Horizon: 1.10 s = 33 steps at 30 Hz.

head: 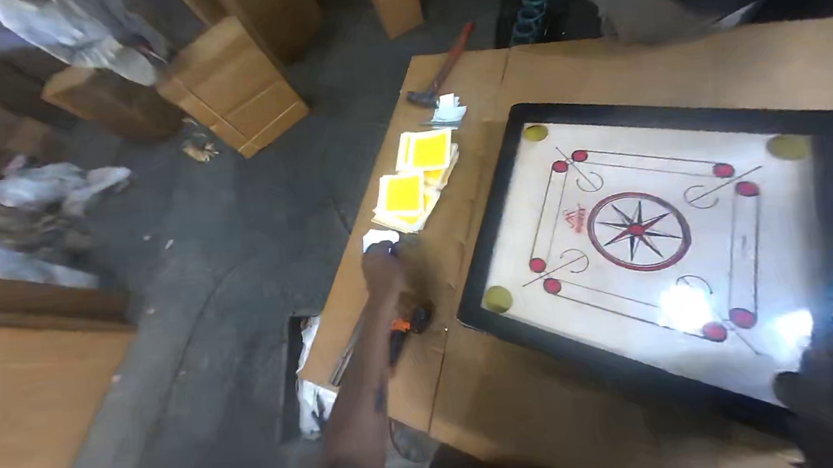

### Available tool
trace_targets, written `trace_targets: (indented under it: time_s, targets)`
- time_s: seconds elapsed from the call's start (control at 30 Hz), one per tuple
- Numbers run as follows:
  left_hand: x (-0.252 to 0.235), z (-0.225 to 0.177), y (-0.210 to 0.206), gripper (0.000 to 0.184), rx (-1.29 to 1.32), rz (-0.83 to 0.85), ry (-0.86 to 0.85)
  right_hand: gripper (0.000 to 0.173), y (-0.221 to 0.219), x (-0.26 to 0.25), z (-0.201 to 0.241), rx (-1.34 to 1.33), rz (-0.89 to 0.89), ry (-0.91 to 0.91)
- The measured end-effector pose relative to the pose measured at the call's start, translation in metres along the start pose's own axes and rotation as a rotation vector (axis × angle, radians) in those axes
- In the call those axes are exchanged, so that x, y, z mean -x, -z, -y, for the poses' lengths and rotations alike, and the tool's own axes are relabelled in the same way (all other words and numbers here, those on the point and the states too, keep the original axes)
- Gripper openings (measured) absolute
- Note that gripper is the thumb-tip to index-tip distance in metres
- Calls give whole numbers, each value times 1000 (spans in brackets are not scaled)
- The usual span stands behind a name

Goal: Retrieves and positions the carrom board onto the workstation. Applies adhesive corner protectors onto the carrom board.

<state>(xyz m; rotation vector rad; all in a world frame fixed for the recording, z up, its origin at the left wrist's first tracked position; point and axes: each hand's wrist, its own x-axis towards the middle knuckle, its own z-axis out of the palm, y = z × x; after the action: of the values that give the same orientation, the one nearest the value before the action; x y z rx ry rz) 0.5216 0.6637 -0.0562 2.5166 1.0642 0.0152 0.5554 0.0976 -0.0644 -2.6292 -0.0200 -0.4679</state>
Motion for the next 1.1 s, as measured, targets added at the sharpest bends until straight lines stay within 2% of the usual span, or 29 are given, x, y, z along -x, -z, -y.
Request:
trace_targets:
  time_s: [0.1,0.2,0.3,0.43,0.53,0.6,0.67,0.73,0.77,0.83,0.9,0.93,1.0,1.1]
  targets:
    - [-29,31,-3,44,-23,57,24,32,-19,37,25,-64,-22,136]
    - [-31,26,-4,38,-139,152,22,29,-38,54,67,-130,-75,202]
    - [-23,17,-2,32,-239,192,28,27,-42,63,118,-178,-55,243]
    - [-15,17,1,30,-297,94,-37,25,-49,71,177,-343,63,319]
    - [21,17,13,29,-273,-120,-228,26,-57,72,227,-569,318,280]
    - [73,5,22,26,-156,-239,-472,34,-60,67,265,-732,627,140]
    - [132,-12,24,18,6,-259,-721,41,-61,63,293,-827,885,-18]
    - [170,-19,28,12,155,-258,-851,37,-66,69,305,-840,876,-109]
    - [179,-18,38,16,238,-255,-840,33,-63,65,313,-826,879,-139]
    - [181,-5,65,38,383,-176,-710,27,-48,53,318,-819,1024,-94]
    - [172,8,88,61,505,125,-513,19,-45,47,313,-858,1214,79]
    - [168,12,90,62,606,295,-420,15,-45,50,311,-895,1279,128]
    - [164,16,87,45,837,511,-271,12,-38,56,310,-994,1361,94]
    - [170,17,88,35,1020,562,-150,11,-20,63,302,-1070,1346,34]
